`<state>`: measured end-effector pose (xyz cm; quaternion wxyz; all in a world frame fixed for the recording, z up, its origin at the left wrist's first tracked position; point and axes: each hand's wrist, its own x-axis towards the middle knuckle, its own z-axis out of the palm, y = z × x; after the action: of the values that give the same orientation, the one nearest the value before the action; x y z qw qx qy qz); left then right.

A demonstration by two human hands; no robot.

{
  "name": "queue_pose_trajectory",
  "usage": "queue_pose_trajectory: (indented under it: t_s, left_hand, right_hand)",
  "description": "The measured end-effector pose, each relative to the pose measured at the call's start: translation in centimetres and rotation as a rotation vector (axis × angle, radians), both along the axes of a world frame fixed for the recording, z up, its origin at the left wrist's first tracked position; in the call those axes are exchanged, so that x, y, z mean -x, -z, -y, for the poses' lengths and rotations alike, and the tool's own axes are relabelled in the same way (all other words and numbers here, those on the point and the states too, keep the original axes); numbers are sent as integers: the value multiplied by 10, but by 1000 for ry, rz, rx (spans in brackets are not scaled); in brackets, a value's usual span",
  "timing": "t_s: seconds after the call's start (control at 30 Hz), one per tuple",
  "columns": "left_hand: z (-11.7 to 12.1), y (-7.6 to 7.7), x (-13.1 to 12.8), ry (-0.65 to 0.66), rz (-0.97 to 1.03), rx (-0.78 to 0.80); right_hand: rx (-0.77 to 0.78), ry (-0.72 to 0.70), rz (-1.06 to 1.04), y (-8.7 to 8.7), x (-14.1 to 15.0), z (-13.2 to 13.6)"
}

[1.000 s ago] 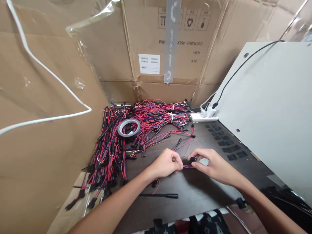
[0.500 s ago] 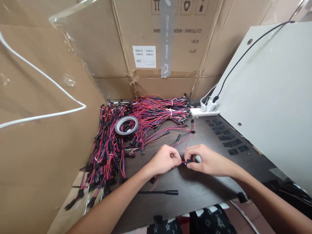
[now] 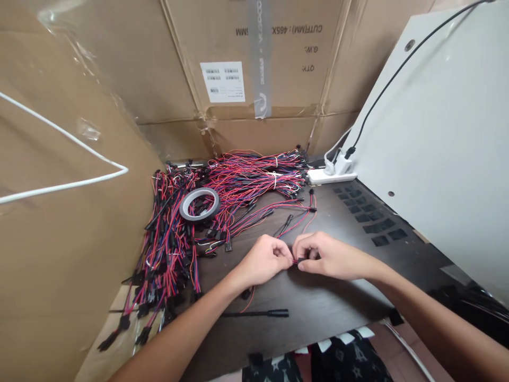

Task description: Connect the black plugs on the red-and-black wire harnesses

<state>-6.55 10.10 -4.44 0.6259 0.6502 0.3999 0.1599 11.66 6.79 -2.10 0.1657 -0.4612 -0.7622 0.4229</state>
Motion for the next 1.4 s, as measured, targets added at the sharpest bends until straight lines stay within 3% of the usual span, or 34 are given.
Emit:
queue_pose_trajectory:
  t_s: [0.43,0.67,1.03,1.4]
  left_hand:
    - [-1,-1,0,-38,26,46]
    - [-1,-3,0,-9,75,113]
    - [-4,-4,0,-65,106,145]
    - [-5,-3,0,-61,104,119]
  right_hand:
    - [-25,140,9,8,1,-4]
    - [213,159,-131,3,2,-2]
    - [318,139,-244,-1,-5,-8]
    - [296,182,-100,4,2,-10]
